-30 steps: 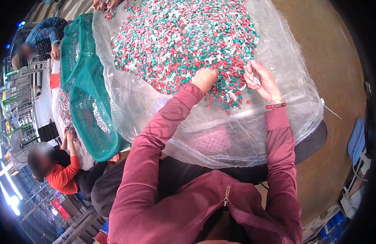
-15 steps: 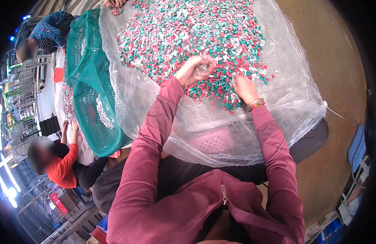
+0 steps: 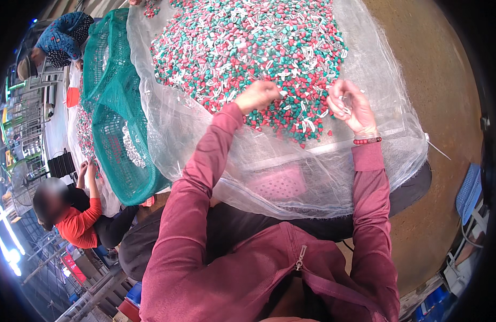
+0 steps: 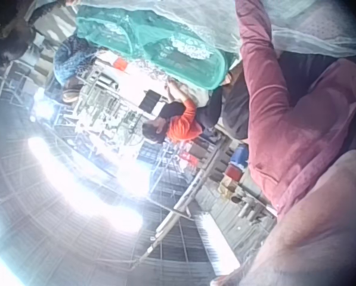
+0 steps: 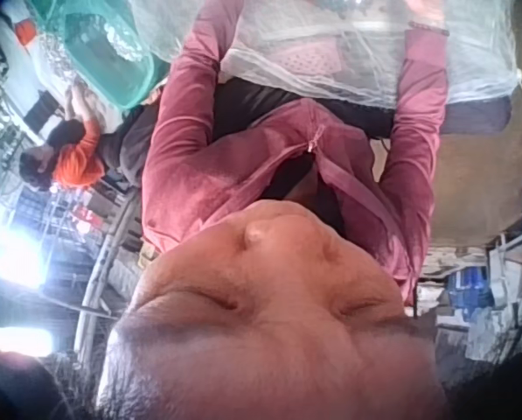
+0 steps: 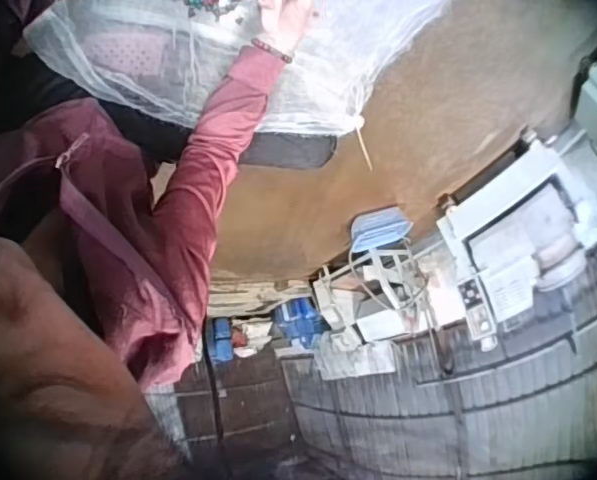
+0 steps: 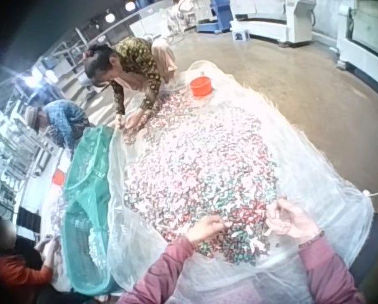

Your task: The person sits on the floor and sorts small red, green, and white plastic pieces by hand from a large pile on a plastic sheet into a green basket. Other workers are also sorting nearby.

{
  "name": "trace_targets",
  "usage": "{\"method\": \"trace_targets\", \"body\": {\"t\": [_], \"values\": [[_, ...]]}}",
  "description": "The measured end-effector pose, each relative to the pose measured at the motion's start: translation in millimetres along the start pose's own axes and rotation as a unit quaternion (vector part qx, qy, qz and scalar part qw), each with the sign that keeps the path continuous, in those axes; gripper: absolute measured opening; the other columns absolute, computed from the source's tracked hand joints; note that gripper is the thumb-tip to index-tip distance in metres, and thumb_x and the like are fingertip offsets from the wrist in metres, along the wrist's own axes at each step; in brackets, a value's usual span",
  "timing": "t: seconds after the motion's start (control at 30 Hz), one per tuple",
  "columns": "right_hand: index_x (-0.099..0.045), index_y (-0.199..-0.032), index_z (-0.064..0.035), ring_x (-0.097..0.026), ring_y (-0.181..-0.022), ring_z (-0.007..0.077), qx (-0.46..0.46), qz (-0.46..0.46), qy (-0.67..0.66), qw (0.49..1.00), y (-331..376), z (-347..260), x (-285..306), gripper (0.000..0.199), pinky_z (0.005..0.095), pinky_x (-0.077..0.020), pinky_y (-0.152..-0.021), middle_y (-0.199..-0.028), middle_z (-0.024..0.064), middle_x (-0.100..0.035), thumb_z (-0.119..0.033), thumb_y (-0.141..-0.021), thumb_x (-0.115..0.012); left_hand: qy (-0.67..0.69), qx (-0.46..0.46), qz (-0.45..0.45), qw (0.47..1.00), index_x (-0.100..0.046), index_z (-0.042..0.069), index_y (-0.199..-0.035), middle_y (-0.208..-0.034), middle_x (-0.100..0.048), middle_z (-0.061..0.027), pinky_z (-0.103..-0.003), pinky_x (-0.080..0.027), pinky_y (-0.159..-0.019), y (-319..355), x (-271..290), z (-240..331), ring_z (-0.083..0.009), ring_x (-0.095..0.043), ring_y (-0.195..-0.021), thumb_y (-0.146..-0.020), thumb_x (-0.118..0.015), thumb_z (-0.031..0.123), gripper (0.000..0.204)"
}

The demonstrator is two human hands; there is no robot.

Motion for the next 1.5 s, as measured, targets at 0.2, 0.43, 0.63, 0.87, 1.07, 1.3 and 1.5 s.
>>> {"method": "trace_targets", "body": {"t": [0.2,0.43,0.63,0.87,1.07,1.3,1.5], "values": [[-0.061,-0.095,-0.0091,-0.061,-0.058,0.0267,0.094,0.086,0.793,0.596,-10.5,54.4,21.7,0.012,0.0385,-0.0451,-0.048,-0.062,0.0105,-0.060,-0.014,-0.084,-0.059,0.434,-0.134,-0.231,0.860,-0.046,0.001,-0.081,-0.074,-0.040,-0.0041,-0.017,-0.022,-0.036,40.3,-5.0,81.8,-0.0066,-0.035,-0.052,-0.086,-0.049,0.026,0.025],[-0.060,-0.092,-0.0090,-0.059,-0.054,0.0269,0.114,0.116,0.815,0.557,-16.0,68.9,29.2,0.008,0.0383,-0.0438,-0.048,-0.060,0.0109,-0.059,-0.011,-0.085,-0.058,0.252,-0.084,-0.079,0.961,-0.049,0.005,-0.075,-0.067,-0.041,0.0014,-0.016,-0.025,-0.038,15.9,2.6,61.3,-0.0017,-0.032,-0.048,-0.092,-0.057,0.034,0.034],[-0.046,-0.080,-0.0064,-0.036,-0.050,0.0093,0.019,0.055,-0.005,0.998,-11.2,25.0,27.3,0.013,0.0202,-0.0276,-0.038,-0.059,-0.0014,-0.034,-0.014,-0.091,-0.047,-0.505,-0.201,0.170,0.822,-0.065,0.002,-0.088,-0.082,-0.066,-0.0174,-0.043,-0.051,-0.069,8.5,-7.1,28.9,-0.0336,-0.065,-0.076,-0.082,-0.068,0.027,0.025],[-0.047,-0.090,-0.0053,-0.037,-0.053,0.0093,0.042,-0.023,-0.165,0.985,-6.3,16.2,16.6,0.009,0.0182,-0.0265,-0.037,-0.066,0.0009,-0.036,-0.014,-0.094,-0.048,-0.284,-0.116,0.165,0.937,-0.065,0.001,-0.084,-0.066,-0.061,-0.0074,-0.032,-0.046,-0.052,6.1,30.3,28.8,-0.0180,-0.057,-0.054,-0.086,-0.060,0.023,0.023],[-0.055,-0.103,-0.0063,-0.036,-0.046,0.0043,-0.071,0.106,0.160,0.979,-13.2,47.0,31.1,0.013,0.0178,-0.0218,-0.036,-0.060,-0.0031,-0.041,-0.013,-0.092,-0.051,0.364,-0.126,-0.182,0.905,-0.053,0.002,-0.088,-0.066,-0.045,-0.0001,-0.019,-0.029,-0.038,37.8,7.6,70.5,-0.0074,-0.036,-0.046,-0.089,-0.048,0.018,0.017],[-0.059,-0.082,-0.0029,-0.048,-0.053,0.0145,-0.043,0.230,0.584,0.778,-14.2,65.3,67.2,0.016,0.0289,-0.0370,-0.047,-0.059,0.0035,-0.053,-0.017,-0.087,-0.055,-0.349,-0.198,0.212,0.891,-0.064,0.000,-0.080,-0.069,-0.065,-0.0155,-0.039,-0.051,-0.060,6.5,24.5,56.5,-0.0283,-0.064,-0.061,-0.082,-0.067,0.028,0.029],[-0.056,-0.084,-0.0011,-0.062,-0.073,0.0398,0.041,0.190,0.854,0.483,-21.0,72.1,50.4,0.011,0.0483,-0.0475,-0.062,-0.073,0.0199,-0.063,-0.012,-0.084,-0.057,-0.473,-0.185,0.214,0.834,-0.062,-0.002,-0.085,-0.079,-0.063,-0.0204,-0.045,-0.051,-0.066,-4.7,5.2,27.4,-0.0363,-0.064,-0.069,-0.080,-0.064,0.016,0.019]]}}
Point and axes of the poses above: each hand's wrist, its own y-axis away from the middle knuckle, its own x-axis out of the back of the hand, z = x × y, the point moved 9 cm from there along -y, towards the middle knuckle
